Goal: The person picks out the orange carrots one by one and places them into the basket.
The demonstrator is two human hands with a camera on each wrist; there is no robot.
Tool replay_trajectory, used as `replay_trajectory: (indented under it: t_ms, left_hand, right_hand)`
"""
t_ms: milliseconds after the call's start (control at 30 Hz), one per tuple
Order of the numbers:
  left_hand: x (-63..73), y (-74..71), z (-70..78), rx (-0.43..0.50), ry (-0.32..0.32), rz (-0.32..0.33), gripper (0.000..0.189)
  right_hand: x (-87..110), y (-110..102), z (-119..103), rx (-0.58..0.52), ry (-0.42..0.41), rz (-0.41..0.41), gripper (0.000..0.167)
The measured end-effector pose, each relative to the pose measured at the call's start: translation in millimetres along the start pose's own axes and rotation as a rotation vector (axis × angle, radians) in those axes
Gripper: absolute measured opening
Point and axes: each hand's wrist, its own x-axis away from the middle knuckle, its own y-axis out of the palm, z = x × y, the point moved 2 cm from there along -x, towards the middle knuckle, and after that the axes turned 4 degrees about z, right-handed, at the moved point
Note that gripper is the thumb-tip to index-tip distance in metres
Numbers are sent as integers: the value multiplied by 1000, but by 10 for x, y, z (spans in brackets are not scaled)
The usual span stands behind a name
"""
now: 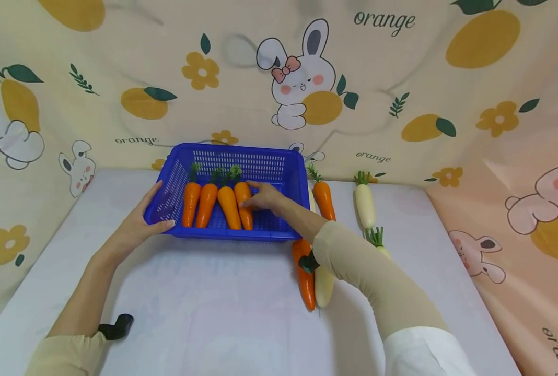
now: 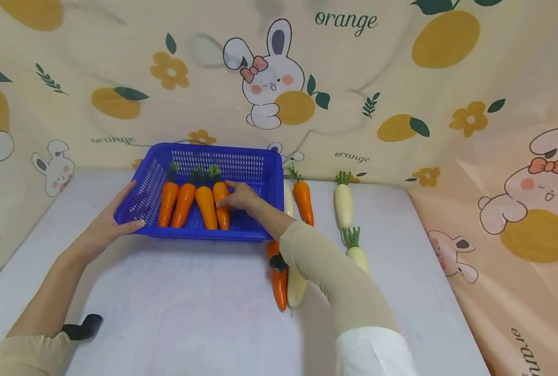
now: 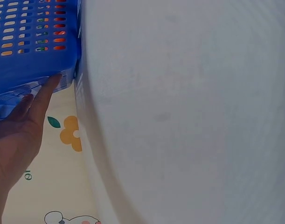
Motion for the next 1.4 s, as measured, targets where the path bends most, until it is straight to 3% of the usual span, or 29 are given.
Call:
replay_trajectory:
  t_ms: [167,500,800,1133,1400]
  left_hand:
    - [11,9,-11,2,-1,-1,96]
    - [14,-20,20,-6,-1,3,95]
    - [4,-35,-5,2,-11,5,97]
    - [-23,-19,-17,-10,-13,0,96]
    - [1,7,-4,14,-5,1,97]
  right_hand:
    - [81,-101,-27,-76,-37,-30,78]
    - [245,-545,-100,-278,-227,-78,58]
    - [399,-947,0,-229,-384,-27,53]
    - [530,-1437,421,-250,-407,115,55]
    - [717,-1628,652,-268,-364,149,56]
